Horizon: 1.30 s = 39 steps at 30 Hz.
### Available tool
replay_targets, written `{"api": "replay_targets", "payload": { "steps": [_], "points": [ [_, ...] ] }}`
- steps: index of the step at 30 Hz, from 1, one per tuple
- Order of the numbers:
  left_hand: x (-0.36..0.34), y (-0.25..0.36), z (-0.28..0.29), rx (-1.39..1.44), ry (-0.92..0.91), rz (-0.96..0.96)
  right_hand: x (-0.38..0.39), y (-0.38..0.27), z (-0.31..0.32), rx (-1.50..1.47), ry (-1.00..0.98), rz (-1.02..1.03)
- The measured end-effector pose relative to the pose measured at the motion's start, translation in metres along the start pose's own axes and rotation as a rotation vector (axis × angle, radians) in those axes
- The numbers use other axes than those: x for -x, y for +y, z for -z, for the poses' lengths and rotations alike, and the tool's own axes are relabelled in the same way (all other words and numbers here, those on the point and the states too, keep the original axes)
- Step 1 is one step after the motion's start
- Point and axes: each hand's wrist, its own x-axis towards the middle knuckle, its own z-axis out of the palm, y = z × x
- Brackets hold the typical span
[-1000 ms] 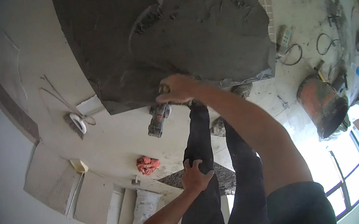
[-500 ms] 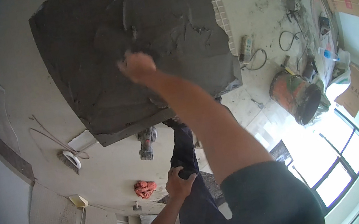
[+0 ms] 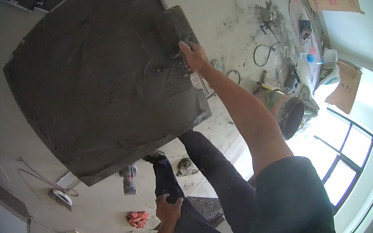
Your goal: Apply and spread mortar evenly on the back of a tile using a trowel.
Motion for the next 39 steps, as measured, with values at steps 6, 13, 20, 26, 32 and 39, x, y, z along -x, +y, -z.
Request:
{"api": "replay_targets", "payload": {
  "steps": [6, 13, 20, 26, 32, 39],
  "points": [
    [-0.003, 0.031, -0.017, -0.104, -0.036, 0.083, -0.11, -0.038, -0.001, 0.052, 0.03, 0.246],
    [0.003, 0.049, -0.038, -0.139, -0.081, 0.169, -0.193, -0.137, -0.019, 0.211, -0.055, 0.271],
    [0.009, 0.071, -0.065, -0.15, -0.05, 0.188, -0.261, -0.115, 0.029, 0.315, 0.16, 0.389],
    [0.013, 0.065, -0.076, -0.142, -0.097, 0.295, -0.24, -0.191, 0.026, 0.222, -0.161, 0.212],
    [0.012, 0.069, -0.092, -0.194, -0.128, 0.341, -0.246, -0.228, -0.008, 0.345, -0.022, 0.149],
    [0.012, 0.074, -0.092, -0.196, -0.105, 0.331, -0.208, -0.144, 0.027, 0.088, -0.054, 0.166]
  ]
}}
